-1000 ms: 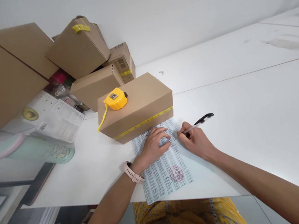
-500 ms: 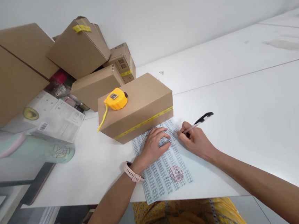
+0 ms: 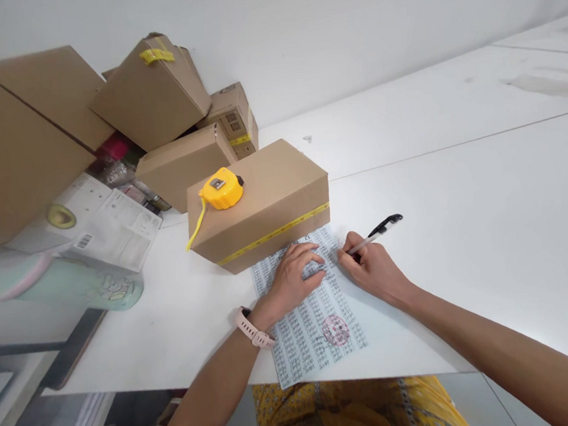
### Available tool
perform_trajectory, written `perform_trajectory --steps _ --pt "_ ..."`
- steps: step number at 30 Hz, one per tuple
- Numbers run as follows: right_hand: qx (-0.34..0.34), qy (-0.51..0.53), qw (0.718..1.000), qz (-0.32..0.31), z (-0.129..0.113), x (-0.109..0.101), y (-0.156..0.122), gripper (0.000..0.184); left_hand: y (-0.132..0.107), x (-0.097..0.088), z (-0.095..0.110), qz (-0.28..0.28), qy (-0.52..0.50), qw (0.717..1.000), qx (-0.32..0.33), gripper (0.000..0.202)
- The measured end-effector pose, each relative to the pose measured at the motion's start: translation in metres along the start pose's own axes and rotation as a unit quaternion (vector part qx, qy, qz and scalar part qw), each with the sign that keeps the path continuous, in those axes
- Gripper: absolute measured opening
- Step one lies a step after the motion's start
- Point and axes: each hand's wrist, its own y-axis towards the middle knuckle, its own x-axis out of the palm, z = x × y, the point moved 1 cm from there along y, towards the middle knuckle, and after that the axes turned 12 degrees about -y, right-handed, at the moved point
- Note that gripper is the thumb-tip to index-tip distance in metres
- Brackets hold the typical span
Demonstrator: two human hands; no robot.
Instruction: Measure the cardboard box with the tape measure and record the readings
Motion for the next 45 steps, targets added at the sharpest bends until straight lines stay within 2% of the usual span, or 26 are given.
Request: perform_trajectory --steps 7,12,16,19,23,25,27,28,30,31,32,35,37,38,40,42,44,45 --pt "0.003 -0.010 1.000 0.010 0.001 0.001 0.000 0.025 0.000 0.000 0.001 0.001 -0.002 1.000 -0.001 0.013" --pt "-0.015 -0.015 0.998 0.052 0.003 -0.005 -0.004 0.024 0.000 0.001 0.000 0.002 -0.003 1.000 -0.002 0.013" --pt "-0.115 -0.121 0.981 0.096 0.009 -0.019 -0.007 0.014 0.000 0.000 -0.003 0.001 0.000 1.000 0.002 0.012" --pt "-0.194 -0.215 0.953 0.091 0.018 -0.024 -0.006 0.026 0.001 0.002 -0.005 0.008 0.006 1.000 0.013 0.013" --pt "-0.230 -0.273 0.931 0.069 0.028 -0.018 -0.003 0.039 -0.003 0.003 0.004 0.044 0.025 0.997 0.051 0.010" --pt "-0.227 -0.276 0.931 0.076 0.030 -0.016 -0.001 0.044 -0.006 -0.005 0.018 0.085 0.037 0.993 0.073 0.011" --pt "-0.207 -0.268 0.936 0.099 0.031 -0.016 0.000 0.044 -0.008 -0.024 0.039 0.186 0.061 0.976 0.094 0.012" --pt "-0.193 -0.263 0.939 0.113 0.031 -0.018 0.000 0.042 -0.007 -0.037 0.049 0.259 0.079 0.957 0.102 0.012" --pt "-0.168 -0.252 0.943 0.141 0.032 -0.021 0.002 0.038 -0.003 -0.068 0.067 0.404 0.124 0.900 0.103 0.013" --pt "-0.158 -0.247 0.943 0.154 0.033 -0.022 0.002 0.036 0.002 -0.083 0.072 0.439 0.148 0.882 0.090 0.017" --pt "-0.151 -0.244 0.944 0.163 0.034 -0.023 0.003 0.034 0.009 -0.098 0.074 0.449 0.169 0.875 0.066 0.024" --pt "-0.141 -0.230 0.946 0.178 0.038 -0.024 0.004 0.032 0.032 -0.131 0.064 0.397 0.172 0.900 -0.052 0.062" --pt "-0.135 -0.206 0.949 0.195 0.037 -0.025 0.002 0.030 0.043 -0.142 0.055 0.365 0.138 0.915 -0.106 0.076" --pt "-0.129 -0.188 0.950 0.214 0.034 -0.027 0.000 0.029 0.045 -0.145 0.053 0.362 0.100 0.920 -0.112 0.078" --pt "-0.116 -0.135 0.946 0.272 0.022 -0.035 -0.003 0.027 0.045 -0.148 0.056 0.368 -0.010 0.925 -0.096 0.078" --pt "-0.094 -0.055 0.945 0.308 -0.001 -0.048 -0.003 0.026 0.041 -0.148 0.068 0.359 -0.126 0.922 -0.072 0.065" --pt "-0.066 0.054 0.960 0.266 -0.032 -0.063 0.004 0.027 0.036 -0.146 0.085 0.313 -0.240 0.917 -0.062 0.053" --pt "-0.053 0.120 0.969 0.208 -0.049 -0.070 0.010 0.028 0.035 -0.144 0.094 0.286 -0.287 0.912 -0.062 0.051"
